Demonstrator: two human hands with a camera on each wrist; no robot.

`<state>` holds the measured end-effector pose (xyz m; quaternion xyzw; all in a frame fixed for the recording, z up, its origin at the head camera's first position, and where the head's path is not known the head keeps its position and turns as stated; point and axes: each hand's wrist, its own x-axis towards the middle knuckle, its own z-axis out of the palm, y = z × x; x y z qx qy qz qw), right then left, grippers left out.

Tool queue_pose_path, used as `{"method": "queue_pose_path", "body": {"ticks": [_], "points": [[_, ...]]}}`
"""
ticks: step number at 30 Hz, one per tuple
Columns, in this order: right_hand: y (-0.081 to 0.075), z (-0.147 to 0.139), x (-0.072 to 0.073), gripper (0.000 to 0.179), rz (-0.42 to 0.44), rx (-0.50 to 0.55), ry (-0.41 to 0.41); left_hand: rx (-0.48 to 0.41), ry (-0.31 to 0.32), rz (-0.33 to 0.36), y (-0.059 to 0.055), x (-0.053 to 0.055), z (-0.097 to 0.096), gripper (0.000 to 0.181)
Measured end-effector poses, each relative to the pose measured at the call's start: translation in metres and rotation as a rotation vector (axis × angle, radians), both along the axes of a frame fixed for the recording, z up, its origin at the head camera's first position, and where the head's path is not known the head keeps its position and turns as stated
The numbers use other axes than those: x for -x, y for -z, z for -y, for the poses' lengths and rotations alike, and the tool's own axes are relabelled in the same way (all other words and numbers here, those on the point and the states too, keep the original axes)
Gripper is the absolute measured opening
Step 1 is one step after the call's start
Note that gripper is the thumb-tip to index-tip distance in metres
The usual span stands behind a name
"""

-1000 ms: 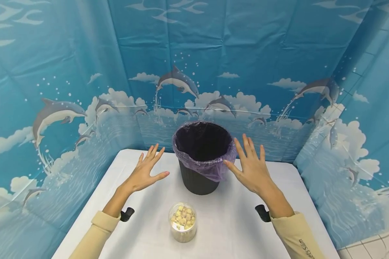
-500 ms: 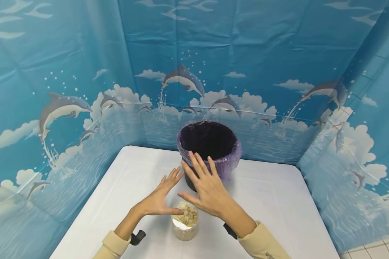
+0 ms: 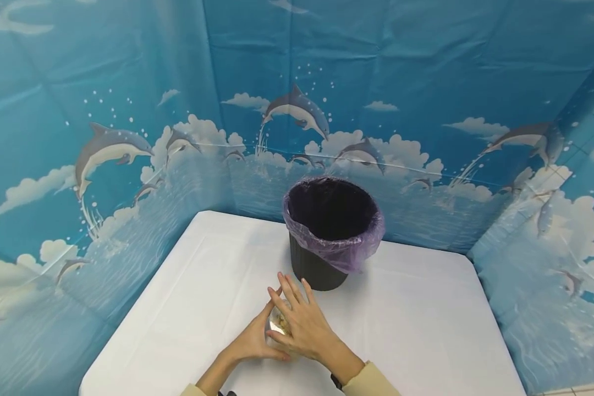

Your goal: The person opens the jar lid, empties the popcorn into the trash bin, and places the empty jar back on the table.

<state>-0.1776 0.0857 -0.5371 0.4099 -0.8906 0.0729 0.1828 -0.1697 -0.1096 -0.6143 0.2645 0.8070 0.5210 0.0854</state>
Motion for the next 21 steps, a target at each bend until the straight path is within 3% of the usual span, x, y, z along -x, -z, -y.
{"method": "queue_pose_path", "body": {"ticks": [4, 7, 11, 16, 21], "points": [[0.016, 0.003, -0.004, 0.082, 0.036, 0.019, 0.015, -0.064, -0.002, 0.019, 0.016, -0.002, -0.006, 0.146], [0.023, 0.007, -0.008, 0.082, 0.092, 0.029, 0.024, -0.121, -0.035, 0.016, 0.024, -0.003, -0.01, 0.144], [0.029, 0.01, -0.013, 0.081, 0.119, 0.039, 0.048, -0.125, -0.102, -0.021, 0.031, -0.004, -0.016, 0.136], [0.033, 0.013, -0.013, 0.076, 0.104, 0.077, 0.068, -0.13, -0.157, -0.089, 0.035, -0.005, -0.022, 0.124], [0.035, 0.013, -0.01, 0.066, 0.016, 0.129, 0.041, -0.165, -0.167, -0.125, 0.027, -0.006, -0.025, 0.115]]}}
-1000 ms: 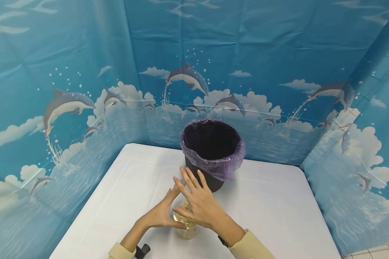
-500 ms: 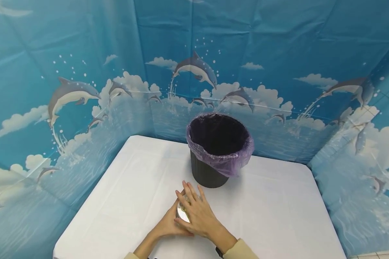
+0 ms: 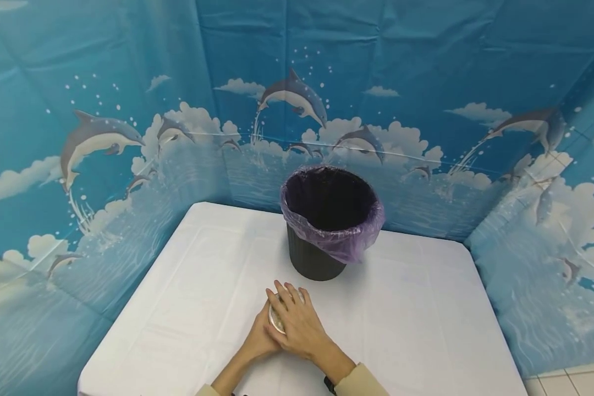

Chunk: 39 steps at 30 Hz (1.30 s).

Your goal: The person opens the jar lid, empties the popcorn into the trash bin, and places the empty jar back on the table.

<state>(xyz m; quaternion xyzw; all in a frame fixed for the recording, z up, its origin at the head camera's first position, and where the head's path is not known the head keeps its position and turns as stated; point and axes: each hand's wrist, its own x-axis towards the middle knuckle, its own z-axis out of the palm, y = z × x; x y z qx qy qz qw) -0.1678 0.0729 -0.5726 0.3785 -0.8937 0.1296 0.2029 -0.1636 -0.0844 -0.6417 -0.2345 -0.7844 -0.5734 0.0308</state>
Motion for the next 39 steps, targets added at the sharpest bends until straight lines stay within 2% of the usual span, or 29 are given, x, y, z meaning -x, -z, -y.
{"method": "queue_pose_path", "body": {"ticks": [3, 8, 11, 15, 21, 26, 31, 33, 36, 39], "points": [[-0.007, -0.001, 0.002, 0.061, -0.063, 0.062, -0.028, -0.019, 0.021, -0.001, -0.014, 0.002, 0.002, 0.109], [-0.03, 0.0, 0.004, 0.053, -0.143, 0.172, -0.083, -0.012, 0.076, -0.001, -0.047, 0.006, 0.009, 0.105], [-0.045, 0.003, 0.006, 0.049, -0.194, 0.205, -0.118, 0.005, 0.098, -0.012, -0.065, 0.008, 0.013, 0.106], [-0.063, 0.004, 0.006, 0.047, -0.232, 0.215, -0.145, 0.005, 0.136, -0.005, -0.082, 0.011, 0.016, 0.109], [-0.082, 0.002, 0.003, 0.047, -0.267, 0.218, -0.148, -0.001, 0.171, -0.009, -0.097, 0.013, 0.014, 0.108], [-0.095, -0.001, -0.003, 0.043, -0.244, 0.231, -0.17, -0.025, 0.199, 0.0, -0.108, 0.011, 0.012, 0.104], [-0.107, -0.006, -0.006, 0.038, -0.227, 0.241, -0.209, -0.032, 0.248, -0.036, -0.117, 0.013, 0.01, 0.106], [-0.111, -0.009, -0.006, 0.035, -0.221, 0.239, -0.234, -0.036, 0.288, -0.023, -0.12, 0.014, 0.01, 0.107], [-0.118, -0.013, -0.01, 0.029, -0.206, 0.225, -0.298, -0.022, 0.371, 0.032, -0.126, 0.015, 0.013, 0.109], [-0.127, -0.014, -0.017, 0.026, -0.176, 0.215, -0.395, 0.024, 0.513, 0.028, -0.134, 0.016, 0.021, 0.108]]}}
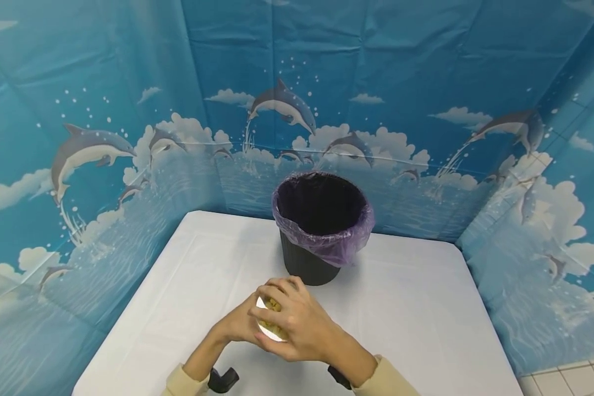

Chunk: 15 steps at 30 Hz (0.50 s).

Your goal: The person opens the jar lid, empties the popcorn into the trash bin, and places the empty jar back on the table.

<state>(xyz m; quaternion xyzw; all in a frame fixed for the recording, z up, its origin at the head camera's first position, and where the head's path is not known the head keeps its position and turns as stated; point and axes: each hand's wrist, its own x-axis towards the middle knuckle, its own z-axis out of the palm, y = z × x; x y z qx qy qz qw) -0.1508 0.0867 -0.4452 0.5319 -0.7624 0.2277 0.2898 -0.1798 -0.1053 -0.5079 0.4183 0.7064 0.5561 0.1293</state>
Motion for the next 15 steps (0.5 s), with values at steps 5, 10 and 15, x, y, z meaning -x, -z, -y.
{"method": "queue_pose_path", "body": {"ticks": [5, 10, 15], "points": [[-0.02, 0.005, -0.018, 0.032, -0.008, -0.018, -0.188, 0.026, 0.345, -0.016, -0.022, 0.002, 0.012, 0.098], [-0.042, 0.007, -0.035, 0.041, 0.043, -0.124, -0.31, 0.035, 0.659, 0.014, -0.047, 0.002, 0.013, 0.089], [-0.057, 0.0, -0.034, 0.057, 0.102, -0.22, -0.232, 0.056, 0.549, -0.069, -0.063, -0.002, 0.018, 0.092]]}}
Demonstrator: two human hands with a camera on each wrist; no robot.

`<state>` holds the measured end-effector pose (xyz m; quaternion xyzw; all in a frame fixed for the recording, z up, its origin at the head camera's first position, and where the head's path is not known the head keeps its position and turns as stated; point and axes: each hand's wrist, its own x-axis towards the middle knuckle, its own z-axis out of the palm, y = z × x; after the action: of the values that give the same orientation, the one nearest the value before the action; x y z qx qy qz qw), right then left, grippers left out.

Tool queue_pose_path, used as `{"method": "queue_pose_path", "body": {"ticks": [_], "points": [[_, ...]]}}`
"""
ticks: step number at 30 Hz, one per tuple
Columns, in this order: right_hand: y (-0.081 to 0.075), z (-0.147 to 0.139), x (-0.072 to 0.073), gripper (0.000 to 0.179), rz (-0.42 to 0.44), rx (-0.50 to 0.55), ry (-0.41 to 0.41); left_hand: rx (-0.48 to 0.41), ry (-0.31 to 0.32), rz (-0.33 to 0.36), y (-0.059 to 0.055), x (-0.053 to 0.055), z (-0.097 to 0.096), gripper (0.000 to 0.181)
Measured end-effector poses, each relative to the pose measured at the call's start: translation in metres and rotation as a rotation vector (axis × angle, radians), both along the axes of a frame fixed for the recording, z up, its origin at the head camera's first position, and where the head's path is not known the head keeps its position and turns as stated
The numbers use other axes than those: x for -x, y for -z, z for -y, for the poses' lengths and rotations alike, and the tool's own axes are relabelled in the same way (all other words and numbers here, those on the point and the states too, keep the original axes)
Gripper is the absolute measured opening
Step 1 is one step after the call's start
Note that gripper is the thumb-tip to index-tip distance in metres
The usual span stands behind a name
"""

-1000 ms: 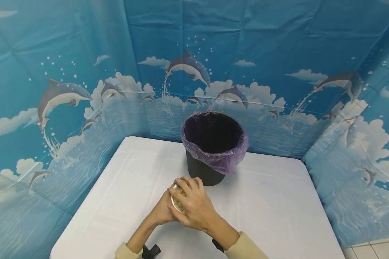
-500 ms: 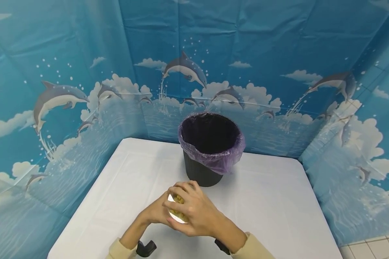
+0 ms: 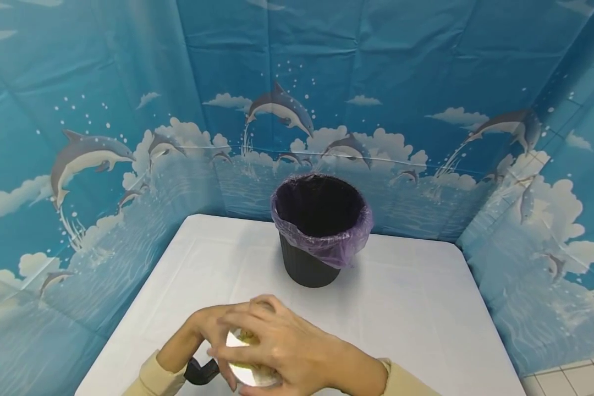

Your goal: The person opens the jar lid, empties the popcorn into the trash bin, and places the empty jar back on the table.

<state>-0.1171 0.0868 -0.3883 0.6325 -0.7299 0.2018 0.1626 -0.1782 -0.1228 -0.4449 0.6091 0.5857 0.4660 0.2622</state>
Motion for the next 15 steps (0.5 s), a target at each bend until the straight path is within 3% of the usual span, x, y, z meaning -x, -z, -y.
{"method": "queue_pose_path", "body": {"ticks": [2, 5, 8, 9, 11, 13, 15], "points": [[-0.001, -0.004, 0.006, 0.058, 0.018, -0.017, 0.126, -0.026, -0.213, 0.049, 0.002, -0.005, 0.001, 0.096], [0.003, -0.007, 0.013, 0.058, 0.053, -0.032, 0.388, -0.087, -0.63, 0.067, 0.013, -0.013, -0.009, 0.107], [0.012, 0.0, 0.017, 0.058, 0.085, -0.024, 0.646, -0.094, -0.974, -0.096, 0.025, -0.023, -0.029, 0.111], [0.015, 0.003, 0.017, 0.057, 0.082, -0.008, 0.71, -0.084, -1.053, -0.169, 0.028, -0.026, -0.036, 0.11], [0.02, 0.009, 0.018, 0.053, 0.063, 0.026, 0.801, -0.081, -1.148, -0.264, 0.033, -0.032, -0.047, 0.107], [0.023, 0.012, 0.019, 0.049, 0.03, 0.074, 0.834, -0.098, -1.19, -0.33, 0.035, -0.035, -0.054, 0.102], [0.025, 0.013, 0.019, 0.047, -0.014, 0.118, 0.824, -0.129, -1.196, -0.339, 0.033, -0.036, -0.056, 0.1]]}}
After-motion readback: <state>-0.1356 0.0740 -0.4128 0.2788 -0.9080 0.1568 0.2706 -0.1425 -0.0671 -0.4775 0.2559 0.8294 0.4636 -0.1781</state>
